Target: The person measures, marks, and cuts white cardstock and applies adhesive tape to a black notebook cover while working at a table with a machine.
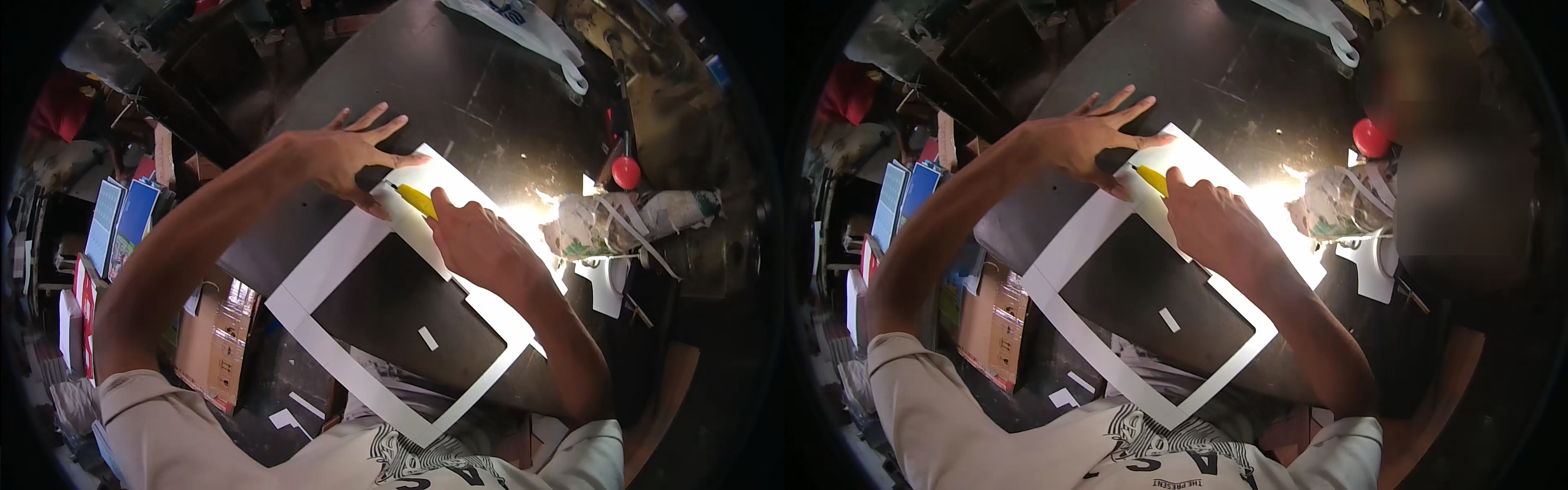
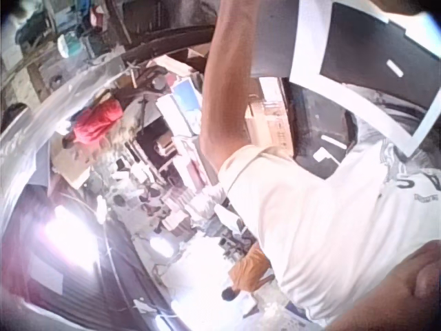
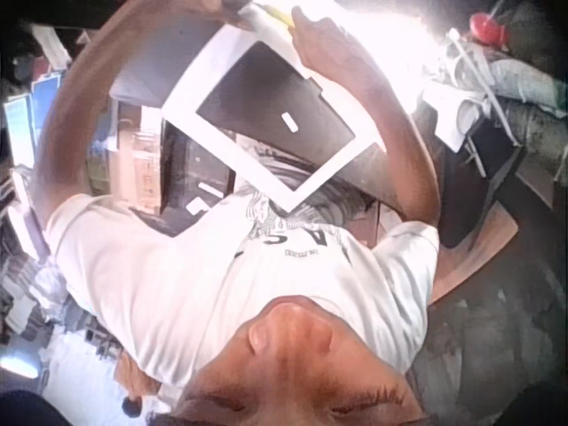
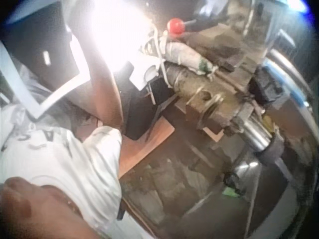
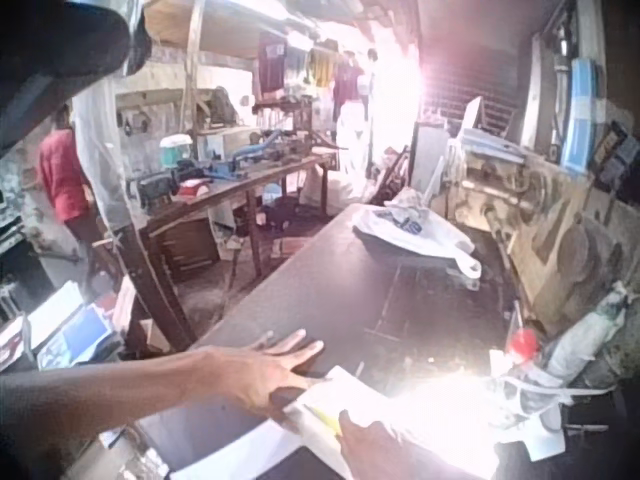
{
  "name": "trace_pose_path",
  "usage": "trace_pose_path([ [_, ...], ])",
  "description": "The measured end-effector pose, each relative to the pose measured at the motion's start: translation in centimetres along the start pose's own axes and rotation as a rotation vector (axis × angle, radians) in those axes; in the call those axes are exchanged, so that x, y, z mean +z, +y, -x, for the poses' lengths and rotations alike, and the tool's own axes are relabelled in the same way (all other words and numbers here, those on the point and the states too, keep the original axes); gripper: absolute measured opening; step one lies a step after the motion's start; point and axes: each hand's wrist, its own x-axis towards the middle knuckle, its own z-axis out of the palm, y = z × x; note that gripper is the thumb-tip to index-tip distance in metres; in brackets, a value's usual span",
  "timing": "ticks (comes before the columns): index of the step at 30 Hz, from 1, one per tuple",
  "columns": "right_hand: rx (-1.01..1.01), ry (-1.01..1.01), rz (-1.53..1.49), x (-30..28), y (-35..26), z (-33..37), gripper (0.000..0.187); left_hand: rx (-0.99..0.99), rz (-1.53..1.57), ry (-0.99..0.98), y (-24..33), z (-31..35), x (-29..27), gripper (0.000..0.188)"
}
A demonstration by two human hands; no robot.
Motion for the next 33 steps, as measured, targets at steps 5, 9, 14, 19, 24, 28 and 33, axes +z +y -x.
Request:
trace_pose_path([
  [5,-0.288,0.261,0.379,2.2,2.9,4.8,0.026,-0.063,-0.035,-0.012,0.0,0.0,0.4,0.111],
  [9,-0.1,0.009,0.19,-0.1,3.3,11.1,0.032,-0.111,-0.044,-0.03,0.2,0.4,0.3,0.109],
  [14,0.056,-0.061,-0.005,0.6,3.8,15.6,0.044,-0.076,-0.017,-0.06,1.5,-0.2,0.3,0.112],
  [19,0.149,-0.008,-0.079,1.7,3.1,16.8,0.038,-0.118,-0.063,-0.063,2.1,-0.7,-0.1,0.125],
  [24,0.147,-0.014,-0.12,1.4,2.7,16.5,0.018,-0.137,-0.074,-0.073,2.6,-0.4,-0.3,0.117],
  [28,0.271,-0.216,-0.067,0.1,2.7,19.0,0.01,-0.183,-0.124,-0.066,3.0,-0.7,-0.1,0.123],
  [33,0.394,-0.247,0.03,0.3,2.3,27.7,0.015,-0.171,-0.11,-0.048,3.6,-0.7,-0.1,0.123],
])
